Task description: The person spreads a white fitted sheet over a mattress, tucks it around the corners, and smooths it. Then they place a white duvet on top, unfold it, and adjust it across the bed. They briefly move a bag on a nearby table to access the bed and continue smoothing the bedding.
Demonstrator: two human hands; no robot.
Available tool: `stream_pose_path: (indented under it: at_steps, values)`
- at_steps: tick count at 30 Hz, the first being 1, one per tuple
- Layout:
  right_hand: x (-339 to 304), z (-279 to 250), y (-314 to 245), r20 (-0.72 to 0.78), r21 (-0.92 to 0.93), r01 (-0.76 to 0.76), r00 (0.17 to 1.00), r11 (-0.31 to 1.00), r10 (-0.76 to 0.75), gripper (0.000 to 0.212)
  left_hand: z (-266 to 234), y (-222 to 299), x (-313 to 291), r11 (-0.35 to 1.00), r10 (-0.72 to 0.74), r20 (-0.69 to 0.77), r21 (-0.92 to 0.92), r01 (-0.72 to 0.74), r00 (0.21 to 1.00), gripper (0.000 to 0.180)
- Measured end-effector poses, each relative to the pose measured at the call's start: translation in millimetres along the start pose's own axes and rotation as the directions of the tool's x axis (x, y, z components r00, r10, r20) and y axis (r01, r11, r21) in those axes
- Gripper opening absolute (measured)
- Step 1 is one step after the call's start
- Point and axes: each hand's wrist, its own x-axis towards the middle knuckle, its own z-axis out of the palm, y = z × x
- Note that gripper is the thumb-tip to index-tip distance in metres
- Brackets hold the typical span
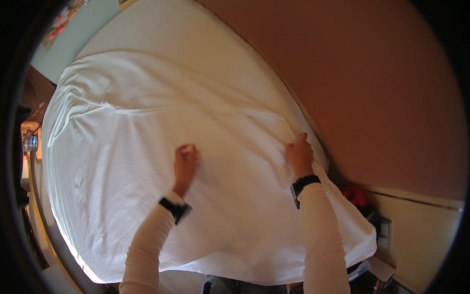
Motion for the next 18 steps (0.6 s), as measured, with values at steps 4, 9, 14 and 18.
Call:
stream_pose_path:
  at_steps: [4,9,14,18]
  values:
    - [8.8,-4.9,-12.7,-0.042,-0.222,0.054,0.997,0.974,-0.065,0.044,-1.5,24.1,126.0,0.845,-0.215,0.167,-0.462,0.269,0.962,0.041]
    - [14.1,0.7,-7.9,-0.121,-0.235,0.055,0.989,0.970,-0.085,0.037,19.1,55.2,171.0,0.659,-0.265,0.104,-0.706,0.259,0.959,0.026]
    - [15.8,0.5,11.5,-0.191,-0.063,0.203,0.959,0.977,-0.211,0.022,66.7,157.1,219.1,0.779,0.075,-0.107,-0.615,-0.126,0.991,0.035]
    - [25.4,-2.5,17.6,-0.235,-0.181,0.258,0.926,0.949,-0.296,0.024,119.1,262.6,247.1,0.769,0.297,0.007,-0.595,-0.235,0.955,0.030]
